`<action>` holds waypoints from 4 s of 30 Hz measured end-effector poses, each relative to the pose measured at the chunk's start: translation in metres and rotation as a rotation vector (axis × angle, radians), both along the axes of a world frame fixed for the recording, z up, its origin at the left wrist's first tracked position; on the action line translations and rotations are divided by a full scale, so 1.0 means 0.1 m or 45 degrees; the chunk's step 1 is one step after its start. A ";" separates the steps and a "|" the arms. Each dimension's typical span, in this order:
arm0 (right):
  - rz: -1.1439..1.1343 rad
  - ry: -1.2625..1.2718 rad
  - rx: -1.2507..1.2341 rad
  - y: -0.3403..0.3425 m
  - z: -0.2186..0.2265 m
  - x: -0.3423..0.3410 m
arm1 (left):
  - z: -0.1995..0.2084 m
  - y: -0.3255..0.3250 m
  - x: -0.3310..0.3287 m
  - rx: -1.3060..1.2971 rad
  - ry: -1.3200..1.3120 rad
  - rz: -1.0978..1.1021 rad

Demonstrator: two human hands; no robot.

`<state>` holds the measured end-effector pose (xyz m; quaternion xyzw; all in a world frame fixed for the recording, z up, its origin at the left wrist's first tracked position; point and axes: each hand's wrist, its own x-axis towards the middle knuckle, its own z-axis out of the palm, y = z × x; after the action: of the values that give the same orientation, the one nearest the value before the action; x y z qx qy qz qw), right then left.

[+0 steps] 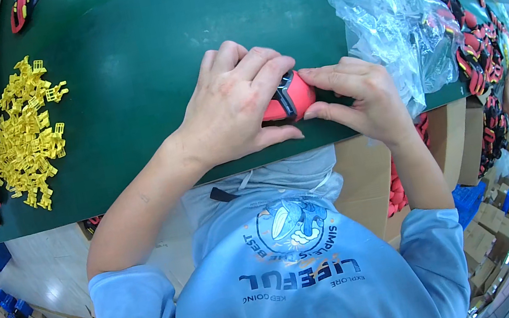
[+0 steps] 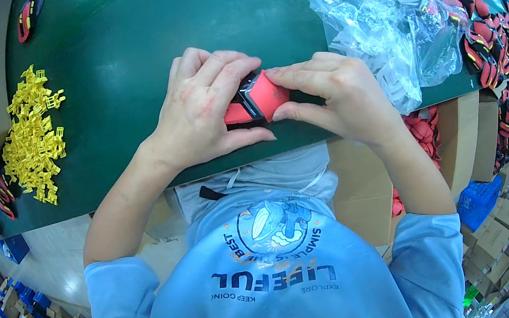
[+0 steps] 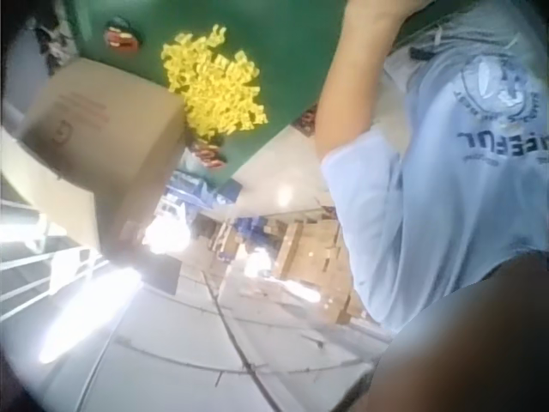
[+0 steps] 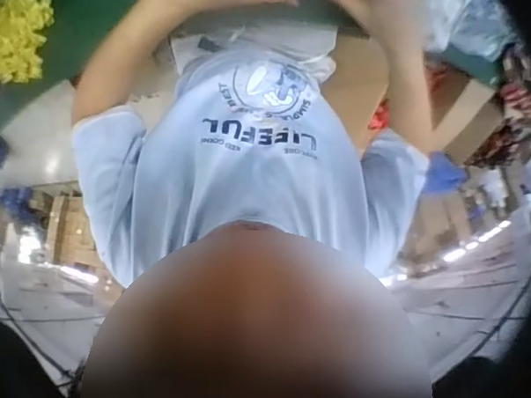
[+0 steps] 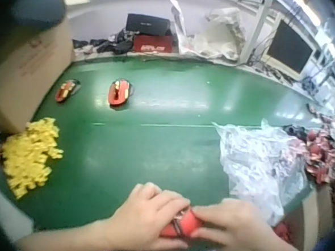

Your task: The person assembles components of an electronic device by hand, joining a pink plastic housing to a black electronic base with yellow clips.

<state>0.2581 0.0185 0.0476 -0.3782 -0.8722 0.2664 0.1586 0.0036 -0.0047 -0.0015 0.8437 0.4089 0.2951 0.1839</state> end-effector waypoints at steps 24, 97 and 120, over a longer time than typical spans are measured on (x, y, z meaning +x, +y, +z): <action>-0.190 0.300 -0.351 -0.02 0.20 0.08 | 0.02 -0.03 0.01 0.005 0.049 0.013; -1.379 -0.700 -0.263 -2.08 -2.87 3.29 | 0.35 -0.07 -1.66 0.159 0.280 0.566; -1.015 -1.014 -0.316 -2.11 -2.97 3.61 | 0.15 -0.17 -0.61 0.052 0.199 0.266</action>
<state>0.6189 -0.1922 -0.2499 -0.7646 -0.6170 0.1235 -0.1395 -0.0571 -0.0220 0.0131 0.8206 0.5015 0.2543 0.1025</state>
